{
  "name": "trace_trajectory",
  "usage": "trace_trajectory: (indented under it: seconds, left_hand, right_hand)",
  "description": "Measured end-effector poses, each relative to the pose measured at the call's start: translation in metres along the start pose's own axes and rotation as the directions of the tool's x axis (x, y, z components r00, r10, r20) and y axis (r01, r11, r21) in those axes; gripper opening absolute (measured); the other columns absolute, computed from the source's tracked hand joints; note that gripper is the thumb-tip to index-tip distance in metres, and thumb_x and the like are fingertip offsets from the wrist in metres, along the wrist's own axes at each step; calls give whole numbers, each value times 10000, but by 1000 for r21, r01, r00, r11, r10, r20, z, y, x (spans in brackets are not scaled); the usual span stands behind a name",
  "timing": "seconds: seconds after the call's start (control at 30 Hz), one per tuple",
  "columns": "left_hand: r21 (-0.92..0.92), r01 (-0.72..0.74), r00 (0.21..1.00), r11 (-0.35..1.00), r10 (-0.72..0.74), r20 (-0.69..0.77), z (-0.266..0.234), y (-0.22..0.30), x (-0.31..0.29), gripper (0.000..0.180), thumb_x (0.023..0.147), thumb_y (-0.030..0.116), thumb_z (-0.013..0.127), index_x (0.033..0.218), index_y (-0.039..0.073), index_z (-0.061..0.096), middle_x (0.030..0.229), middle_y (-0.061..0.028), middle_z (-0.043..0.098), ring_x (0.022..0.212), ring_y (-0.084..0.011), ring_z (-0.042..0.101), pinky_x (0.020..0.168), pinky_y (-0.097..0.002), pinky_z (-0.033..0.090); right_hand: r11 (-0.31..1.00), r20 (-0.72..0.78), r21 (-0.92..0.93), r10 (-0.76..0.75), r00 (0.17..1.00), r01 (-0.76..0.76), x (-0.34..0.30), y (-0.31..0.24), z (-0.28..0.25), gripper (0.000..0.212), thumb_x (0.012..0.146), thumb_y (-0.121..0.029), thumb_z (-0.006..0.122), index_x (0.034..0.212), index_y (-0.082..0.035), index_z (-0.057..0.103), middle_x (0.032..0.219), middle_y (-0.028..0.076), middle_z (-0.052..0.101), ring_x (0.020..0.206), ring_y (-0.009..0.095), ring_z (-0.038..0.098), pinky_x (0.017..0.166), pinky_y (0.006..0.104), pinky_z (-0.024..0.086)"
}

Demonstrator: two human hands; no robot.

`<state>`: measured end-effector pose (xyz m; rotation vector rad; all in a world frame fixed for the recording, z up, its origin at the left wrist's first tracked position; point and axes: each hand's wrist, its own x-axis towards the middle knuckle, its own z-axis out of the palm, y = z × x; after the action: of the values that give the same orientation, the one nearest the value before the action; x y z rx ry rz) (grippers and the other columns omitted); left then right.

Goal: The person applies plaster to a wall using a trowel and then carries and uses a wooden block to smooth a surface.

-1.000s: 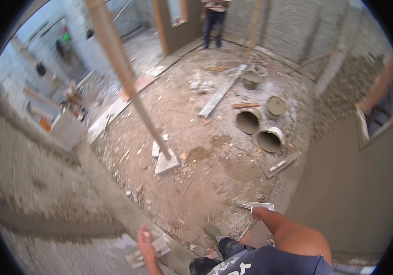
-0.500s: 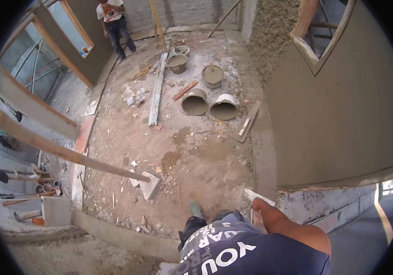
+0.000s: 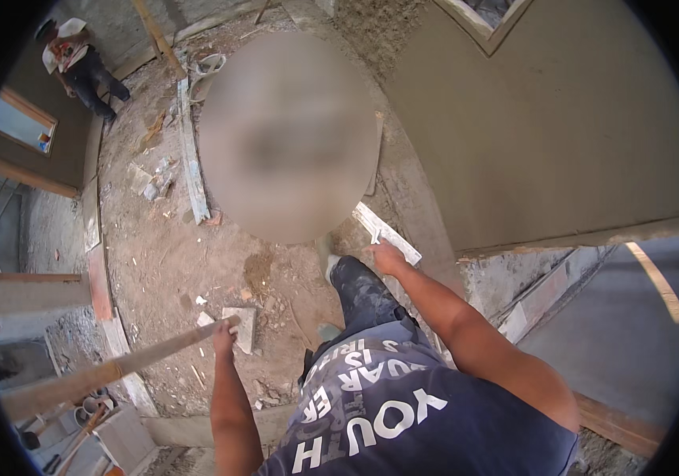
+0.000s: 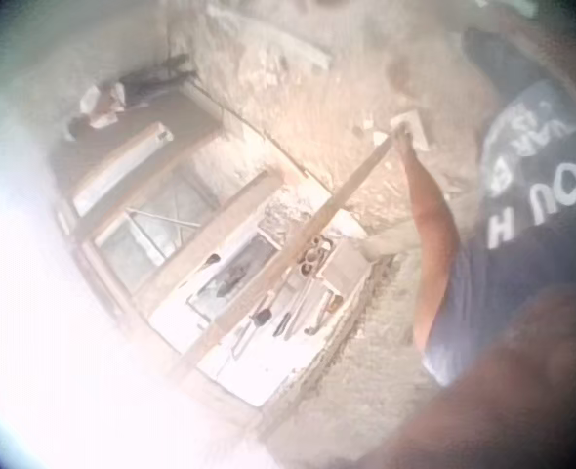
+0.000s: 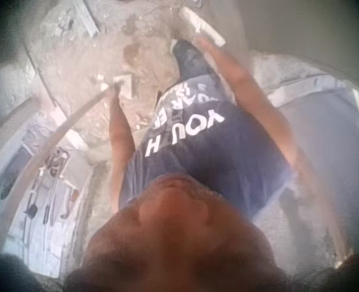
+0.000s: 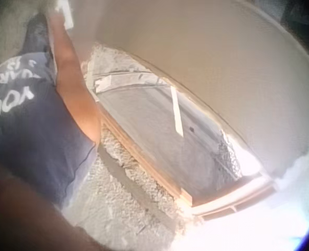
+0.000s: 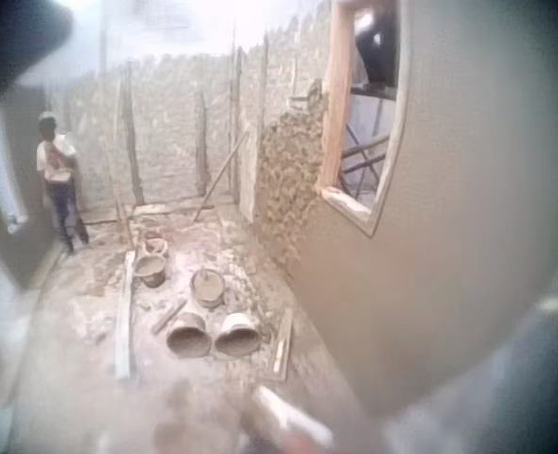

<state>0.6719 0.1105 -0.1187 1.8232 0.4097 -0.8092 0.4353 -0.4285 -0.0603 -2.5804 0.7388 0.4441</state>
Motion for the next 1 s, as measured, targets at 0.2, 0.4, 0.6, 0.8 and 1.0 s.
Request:
trace_trajectory:
  seconds: [0.2,0.4,0.6,0.8,1.0]
  left_hand:
    - [211,-223,973,952,204,112,109,210,124,332,954,294,593,1178,58,654,994,-57,699,783,-149,655,669,-287,515]
    - [657,-332,943,677,256,214,225,275,285,289,890,254,671,1109,68,699,978,-173,715,859,-284,709,787,-376,546]
    - [770,-500,865,396,278,419,326,330,491,319,870,188,642,1168,82,601,1026,-200,668,958,-403,639,836,-475,521]
    - [841,-532,774,101,461,434,429,429,661,619,777,130,703,1346,54,472,1310,-176,542,1166,-395,529,986,-472,435]
    - [880,-446,877,-164,117,466,465,427,720,212,888,218,600,1060,95,594,1081,-155,638,1013,-354,618,933,-498,441]
  right_hand:
    - [959,3,9,282,959,-282,186,38,35,546,854,-104,568,1375,-266,549,1326,213,564,1258,356,530,955,454,504]
    - [865,52,-96,499,865,-493,454,55,-2,606,884,-223,597,1468,-263,440,1521,181,338,1233,369,542,895,473,529]
    - [892,29,-193,423,906,-410,688,102,6,517,940,-155,484,1454,-202,453,1370,140,426,1182,316,526,900,435,532]
    - [910,118,-391,202,972,-142,801,162,47,311,875,-206,551,1081,-41,717,1246,109,524,1150,276,540,838,386,543]
    - [967,98,-244,107,989,-81,794,178,50,270,854,-221,573,953,-35,741,1215,165,572,1141,310,562,810,434,543]
